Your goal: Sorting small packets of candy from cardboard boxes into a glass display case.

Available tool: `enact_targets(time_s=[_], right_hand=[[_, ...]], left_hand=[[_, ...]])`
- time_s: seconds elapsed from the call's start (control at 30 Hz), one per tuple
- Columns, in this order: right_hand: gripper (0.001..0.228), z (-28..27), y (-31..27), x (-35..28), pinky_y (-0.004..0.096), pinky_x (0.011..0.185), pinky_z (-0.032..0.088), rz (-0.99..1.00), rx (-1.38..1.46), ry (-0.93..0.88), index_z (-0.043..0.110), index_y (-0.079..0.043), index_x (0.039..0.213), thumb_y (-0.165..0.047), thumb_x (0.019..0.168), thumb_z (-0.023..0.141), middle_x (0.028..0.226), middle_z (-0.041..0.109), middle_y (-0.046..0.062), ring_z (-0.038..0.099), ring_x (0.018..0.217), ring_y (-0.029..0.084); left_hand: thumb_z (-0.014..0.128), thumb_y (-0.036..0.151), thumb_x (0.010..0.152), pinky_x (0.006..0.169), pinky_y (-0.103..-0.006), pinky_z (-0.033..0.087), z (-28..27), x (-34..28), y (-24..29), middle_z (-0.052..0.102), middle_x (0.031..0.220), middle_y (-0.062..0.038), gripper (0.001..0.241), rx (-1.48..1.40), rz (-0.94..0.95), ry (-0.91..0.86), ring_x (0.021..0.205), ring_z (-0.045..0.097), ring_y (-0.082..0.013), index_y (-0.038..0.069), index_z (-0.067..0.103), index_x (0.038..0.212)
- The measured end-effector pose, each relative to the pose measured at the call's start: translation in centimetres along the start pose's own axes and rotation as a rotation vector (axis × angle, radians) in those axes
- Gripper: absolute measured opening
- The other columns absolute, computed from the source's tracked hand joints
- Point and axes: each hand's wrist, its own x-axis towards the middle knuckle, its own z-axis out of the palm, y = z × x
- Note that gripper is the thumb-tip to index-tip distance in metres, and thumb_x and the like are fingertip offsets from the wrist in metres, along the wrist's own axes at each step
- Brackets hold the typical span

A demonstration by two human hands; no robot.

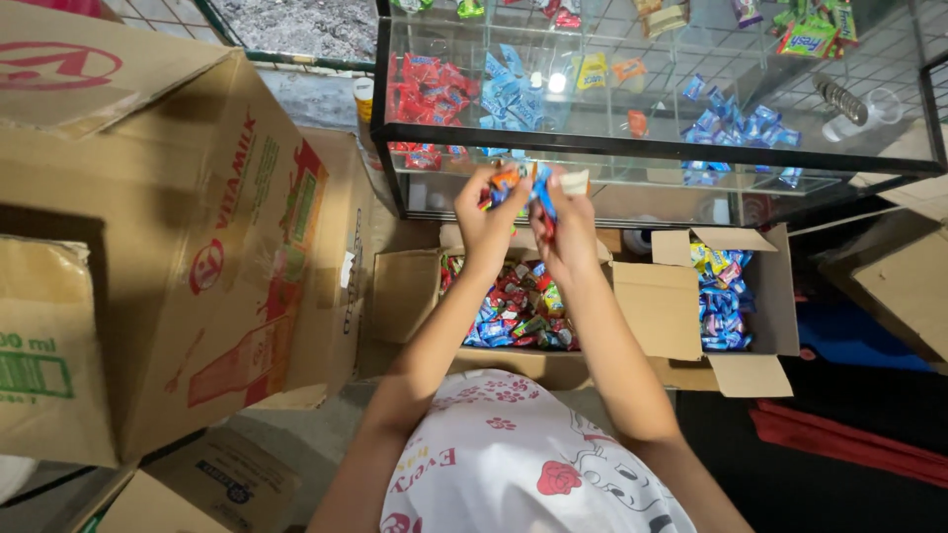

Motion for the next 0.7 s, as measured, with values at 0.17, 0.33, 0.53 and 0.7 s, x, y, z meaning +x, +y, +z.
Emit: enact_targets(time_s=[0.17, 0.33, 0.53, 0.7], right_hand=[[0.026, 1.4, 0.6, 5.1, 0.027, 0.048, 0.045, -0.251, -0.326, 0.126, 0.065, -0.002, 0.124, -0.013, 0.1, 0.067, 0.087, 0.064, 0.006, 0.058, 0.064, 0.012], [0.034, 0.6, 1.5, 8.9, 0.029, 0.087, 0.057, -0.411, -0.364, 0.126, 0.067, 0.004, 0.124, -0.005, 0.092, 0.075, 0.118, 0.072, 0.009, 0.069, 0.103, 0.015], [0.041, -0.8, 1.3, 9.4, 0.026, 0.093, 0.053, -0.446, -0.689, 0.042, 0.067, 0.003, 0.132, -0.002, 0.092, 0.071, 0.12, 0.073, 0.008, 0.066, 0.107, 0.012], [0.041, 0.3, -0.1, 8.5, 0.028, 0.08, 0.051, -0.383, -0.885, 0.095, 0.072, -0.002, 0.134, 0.0, 0.093, 0.068, 0.106, 0.073, 0.009, 0.06, 0.09, 0.012]], left_hand=[[0.083, 0.008, 0.087, 0.071, -0.025, 0.047, -0.2, 4.6, -3.8, 0.066, 0.088, 0.001, 0.02, 0.129, 0.143, 0.168, 0.079, 0.056, -0.0062, -0.002, 0.071, 0.099], [0.082, 0.003, 0.085, 0.09, -0.0291, 0.052, 0.0, 5.8, -2.6, 0.074, 0.105, -0.005, 0.025, 0.157, 0.256, 0.209, 0.098, 0.066, -0.0116, -0.002, 0.073, 0.108], [0.081, 0.001, 0.083, 0.097, -0.0317, 0.054, 0.2, 6.2, -3.2, 0.076, 0.112, -0.009, 0.029, 0.151, 0.225, 0.205, 0.106, 0.069, -0.0153, -0.002, 0.075, 0.111], [0.082, 0.001, 0.082, 0.098, -0.033, 0.054, 0.8, 6.1, -4.1, 0.075, 0.114, -0.011, 0.028, 0.174, 0.258, 0.209, 0.109, 0.069, -0.0175, -0.004, 0.075, 0.109]])
